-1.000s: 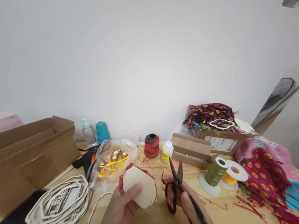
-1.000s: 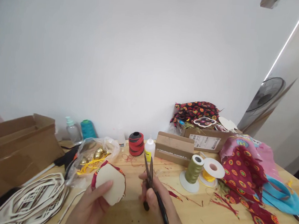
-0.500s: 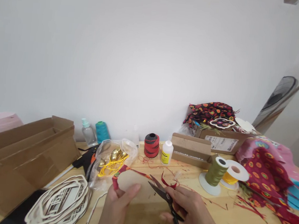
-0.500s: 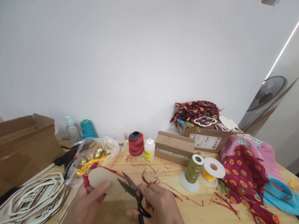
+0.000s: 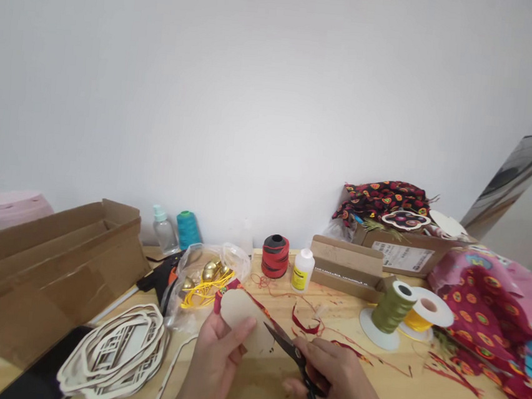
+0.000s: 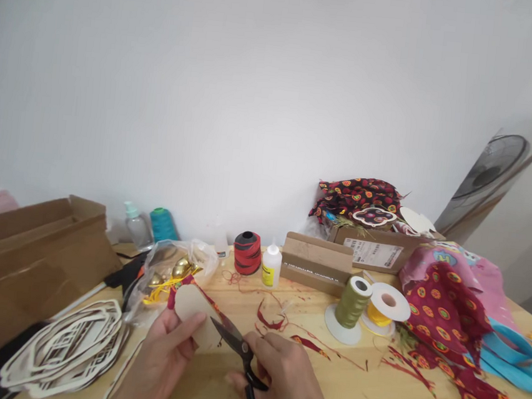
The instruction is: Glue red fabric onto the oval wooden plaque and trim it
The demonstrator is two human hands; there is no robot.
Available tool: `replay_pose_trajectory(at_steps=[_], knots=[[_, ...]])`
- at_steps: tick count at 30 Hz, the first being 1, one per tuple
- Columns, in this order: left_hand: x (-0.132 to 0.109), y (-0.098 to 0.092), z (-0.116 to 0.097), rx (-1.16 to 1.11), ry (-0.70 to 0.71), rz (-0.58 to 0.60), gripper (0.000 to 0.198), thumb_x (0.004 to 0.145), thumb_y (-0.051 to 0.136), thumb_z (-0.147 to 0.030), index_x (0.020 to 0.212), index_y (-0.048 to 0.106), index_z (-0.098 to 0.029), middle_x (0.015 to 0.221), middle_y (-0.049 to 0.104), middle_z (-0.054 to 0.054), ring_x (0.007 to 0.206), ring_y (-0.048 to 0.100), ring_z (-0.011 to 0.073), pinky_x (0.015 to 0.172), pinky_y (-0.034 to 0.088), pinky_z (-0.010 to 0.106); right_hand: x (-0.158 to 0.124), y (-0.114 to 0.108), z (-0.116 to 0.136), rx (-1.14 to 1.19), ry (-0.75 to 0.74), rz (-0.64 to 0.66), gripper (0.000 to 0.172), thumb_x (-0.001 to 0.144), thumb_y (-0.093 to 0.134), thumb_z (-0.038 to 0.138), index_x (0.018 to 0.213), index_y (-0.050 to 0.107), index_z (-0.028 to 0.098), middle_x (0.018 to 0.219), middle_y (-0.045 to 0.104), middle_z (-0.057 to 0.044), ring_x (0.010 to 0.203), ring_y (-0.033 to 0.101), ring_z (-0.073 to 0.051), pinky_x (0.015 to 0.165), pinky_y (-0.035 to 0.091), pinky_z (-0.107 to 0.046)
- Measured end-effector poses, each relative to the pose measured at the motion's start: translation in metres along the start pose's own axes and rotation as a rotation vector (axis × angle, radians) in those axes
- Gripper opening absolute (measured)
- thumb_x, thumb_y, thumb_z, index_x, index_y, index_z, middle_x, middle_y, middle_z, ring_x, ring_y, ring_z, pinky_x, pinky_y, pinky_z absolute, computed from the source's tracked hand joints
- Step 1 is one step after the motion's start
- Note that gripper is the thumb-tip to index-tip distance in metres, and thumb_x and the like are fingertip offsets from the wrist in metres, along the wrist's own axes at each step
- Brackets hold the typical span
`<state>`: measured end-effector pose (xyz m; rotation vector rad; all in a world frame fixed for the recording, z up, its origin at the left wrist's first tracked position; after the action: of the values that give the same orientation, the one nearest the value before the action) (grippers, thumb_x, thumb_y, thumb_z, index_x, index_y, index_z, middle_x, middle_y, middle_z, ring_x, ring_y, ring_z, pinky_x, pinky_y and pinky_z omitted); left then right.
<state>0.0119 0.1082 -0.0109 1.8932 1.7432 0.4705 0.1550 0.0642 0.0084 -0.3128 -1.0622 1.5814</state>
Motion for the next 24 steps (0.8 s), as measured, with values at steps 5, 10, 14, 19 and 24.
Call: replay_pose_trajectory(at_steps=[5,10,14,19,24], knots=[[-0.0009,0.0023,-0.0025,0.0,0.012,-0.005,0.023,0.071,0.066,-0.014,0.093,0.062,-0.017,0.081,0.071,0.003,0.073,0.066,0.016,0.061,0.051,0.021,-0.0018,0.0017,0.001,-0.01,-0.01,-0.021,0.018,0.076,0.058,0.029,0.085,0.059,0.014,0.06,0.05,0.0,0.049,0.047,-0.013,0.045,0.035,-0.02],[0.0005,0.0,-0.0033,0.025,0.017,-0.04,0.014,0.07,0.066,-0.013,0.084,0.063,-0.016,0.081,0.072,0.004,0.079,0.066,0.0178,0.067,0.052,0.023,-0.0005,0.0004,0.0023,-0.019,-0.019,-0.032,0.016,0.076,0.057,0.029,0.081,0.058,0.014,0.057,0.049,0.001,0.047,0.046,-0.012,0.044,0.035,-0.02],[0.0015,0.004,-0.0016,0.025,0.0,0.014,0.022,0.072,0.064,-0.013,0.094,0.061,-0.015,0.083,0.072,0.005,0.086,0.065,0.0209,0.074,0.051,0.028,0.0008,-0.0006,0.0022,-0.019,-0.003,-0.034,0.013,0.077,0.056,0.029,0.073,0.055,0.016,0.056,0.048,0.002,0.047,0.045,-0.012,0.045,0.035,-0.02],[0.0003,0.0061,0.0007,0.007,-0.011,0.042,0.038,0.072,0.064,-0.012,0.109,0.054,-0.015,0.093,0.07,0.008,0.093,0.062,0.023,0.08,0.049,0.034,0.0003,-0.0005,0.0029,-0.003,0.001,-0.015,0.014,0.079,0.053,0.031,0.076,0.054,0.018,0.059,0.05,0.001,0.05,0.047,-0.013,0.047,0.036,-0.02],[-0.0037,0.0063,-0.0005,0.016,-0.007,0.002,0.045,0.069,0.067,-0.012,0.11,0.051,-0.012,0.093,0.07,0.01,0.094,0.062,0.025,0.08,0.049,0.036,-0.0001,-0.0019,0.0021,-0.008,-0.01,-0.025,0.017,0.08,0.053,0.031,0.069,0.05,0.019,0.057,0.047,0.002,0.049,0.045,-0.012,0.046,0.034,-0.02]])
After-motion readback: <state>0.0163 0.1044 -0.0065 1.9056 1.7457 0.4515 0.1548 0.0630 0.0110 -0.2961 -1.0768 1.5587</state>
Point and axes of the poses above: each hand's wrist, its own x-axis towards the middle knuckle, its own y-axis out of the palm, z = x × y, the point moved 7 cm from there along x, towards the middle knuckle
